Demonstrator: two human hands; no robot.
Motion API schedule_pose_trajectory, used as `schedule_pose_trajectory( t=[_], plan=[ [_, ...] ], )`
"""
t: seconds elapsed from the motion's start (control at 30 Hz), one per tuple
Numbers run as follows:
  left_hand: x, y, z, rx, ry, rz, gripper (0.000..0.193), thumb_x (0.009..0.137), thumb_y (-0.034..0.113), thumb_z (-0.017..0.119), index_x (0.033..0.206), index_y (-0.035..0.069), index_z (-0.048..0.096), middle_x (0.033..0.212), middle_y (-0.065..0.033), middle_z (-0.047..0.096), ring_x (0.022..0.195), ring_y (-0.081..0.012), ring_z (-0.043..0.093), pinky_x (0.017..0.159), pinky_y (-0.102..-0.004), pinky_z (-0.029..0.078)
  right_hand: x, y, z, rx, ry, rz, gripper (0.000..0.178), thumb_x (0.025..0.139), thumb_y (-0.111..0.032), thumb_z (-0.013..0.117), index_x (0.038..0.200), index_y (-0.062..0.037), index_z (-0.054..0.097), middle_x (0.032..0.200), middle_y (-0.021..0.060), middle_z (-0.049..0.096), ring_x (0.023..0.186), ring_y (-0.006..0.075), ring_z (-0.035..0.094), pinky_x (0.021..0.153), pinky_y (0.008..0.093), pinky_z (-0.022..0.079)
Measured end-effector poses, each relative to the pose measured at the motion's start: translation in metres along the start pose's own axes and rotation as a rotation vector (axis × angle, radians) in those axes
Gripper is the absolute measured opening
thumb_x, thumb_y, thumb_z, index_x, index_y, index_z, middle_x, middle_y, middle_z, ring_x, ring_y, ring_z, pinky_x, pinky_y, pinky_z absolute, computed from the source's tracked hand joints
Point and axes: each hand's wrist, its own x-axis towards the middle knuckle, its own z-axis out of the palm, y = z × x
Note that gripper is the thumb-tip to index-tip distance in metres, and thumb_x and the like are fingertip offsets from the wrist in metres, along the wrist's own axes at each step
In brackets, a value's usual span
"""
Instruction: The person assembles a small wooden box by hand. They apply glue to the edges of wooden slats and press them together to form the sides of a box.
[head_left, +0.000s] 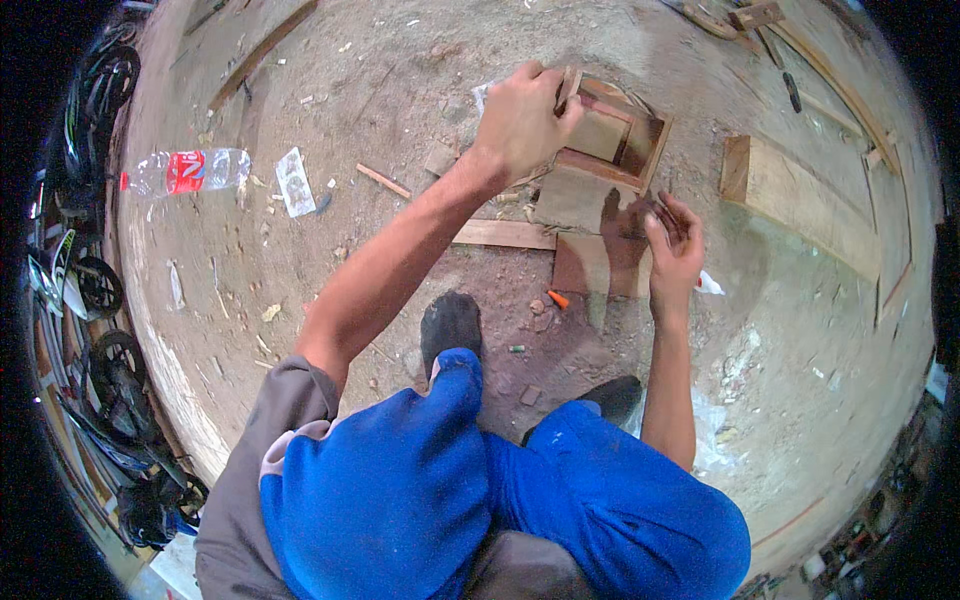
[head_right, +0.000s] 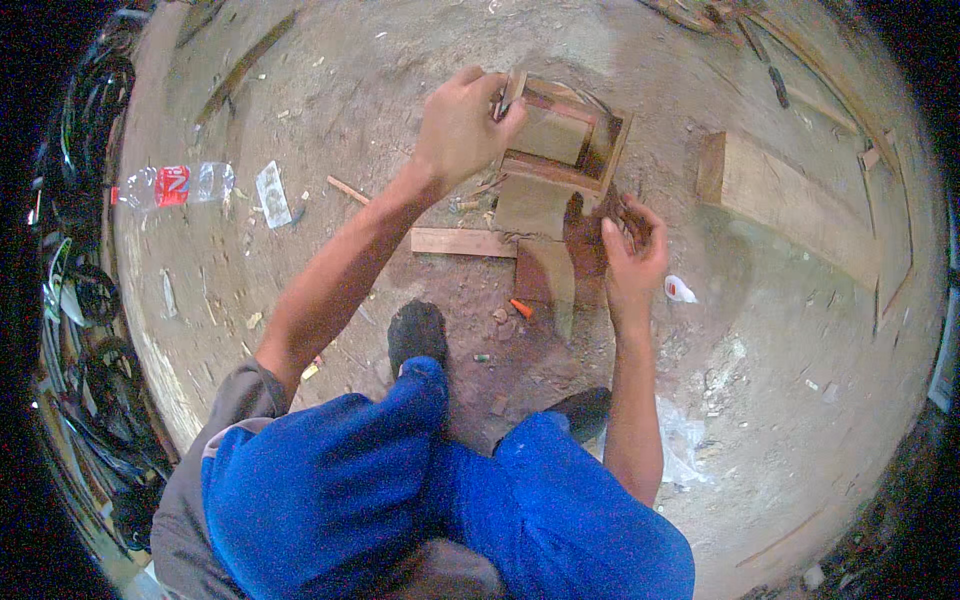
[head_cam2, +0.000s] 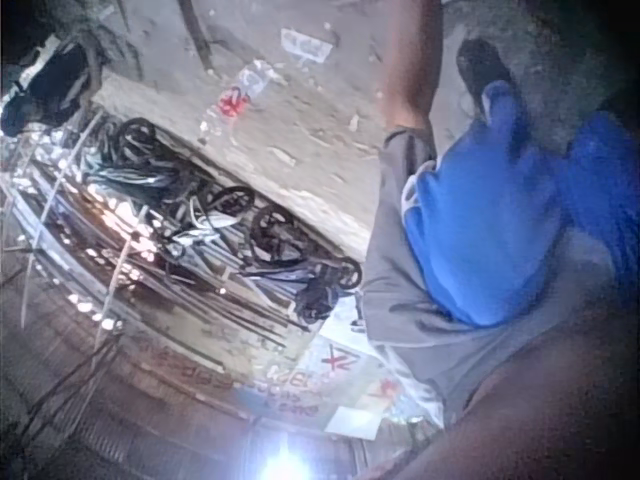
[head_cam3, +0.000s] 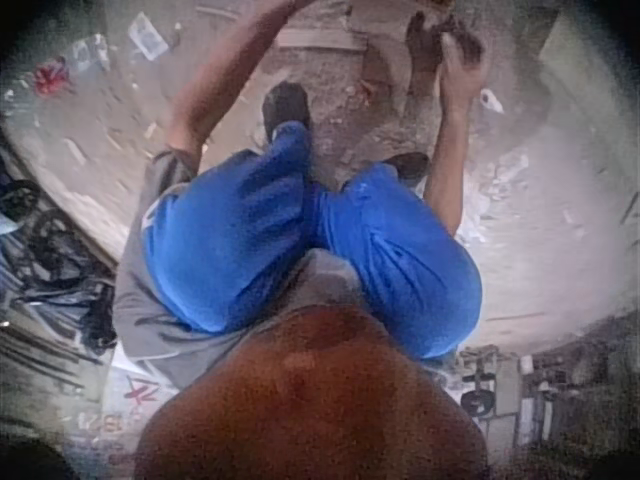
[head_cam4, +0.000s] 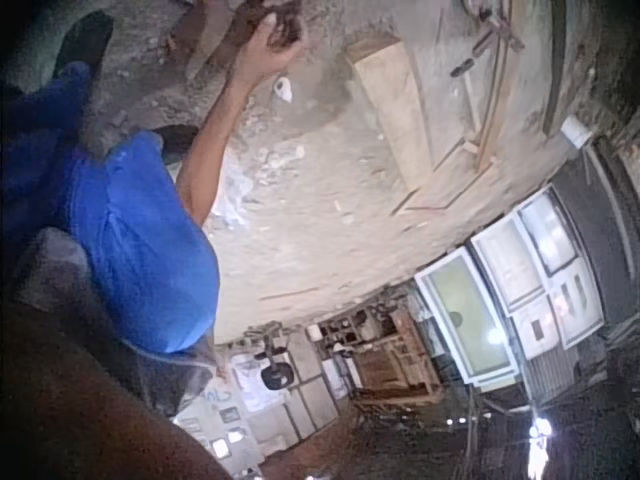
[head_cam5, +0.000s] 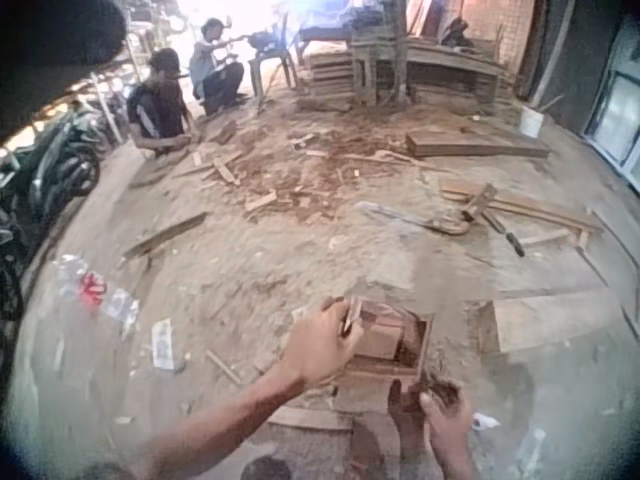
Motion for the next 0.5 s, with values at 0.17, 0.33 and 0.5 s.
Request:
schedule_pose_trajectory(
  t=[0.17,0.33,0.5],
  plan=[
    [0.007,-0.019,-0.011,-0.004,-0.040,-0.044,0.029,0.084,0.029,0.073,0.089,0.000,0.077,0.083,-0.0201,0.072,0.079,-0.0384,0.071,0.075,-0.0460,0.057,-0.041,0.007,-0.029,-0.065,0.085,0.074,0.036,0.098,-0.004,0.069,0.131,0.0040,0.057,0.136,0.0187,0.062,0.126,0.0253,0.061,0.111,0.0381,0.047],
    [0.010,-0.038,-0.026,-0.088,-0.026,-0.224,0.033,0.089,0.033,0.073,0.095,0.002,0.079,0.088,-0.0217,0.075,0.081,-0.0277,0.076,0.076,-0.0376,0.057,-0.073,0.016,-0.045,-0.155,0.077,0.064,0.034,0.097,-0.001,0.068,0.129,0.0043,0.057,0.137,0.0199,0.061,0.126,0.0258,0.061,0.111,0.0390,0.048],
    [0.012,-0.061,-0.036,-0.316,0.008,-0.463,0.037,0.095,0.033,0.071,0.106,-0.001,0.078,0.090,-0.0094,0.078,0.081,-0.0132,0.072,0.074,-0.0303,0.056,-0.091,0.017,-0.044,-0.157,0.049,0.098,0.029,0.096,0.003,0.065,0.124,0.0002,0.058,0.139,0.0157,0.058,0.129,0.0271,0.058,0.108,0.0418,0.050]
  ],
)
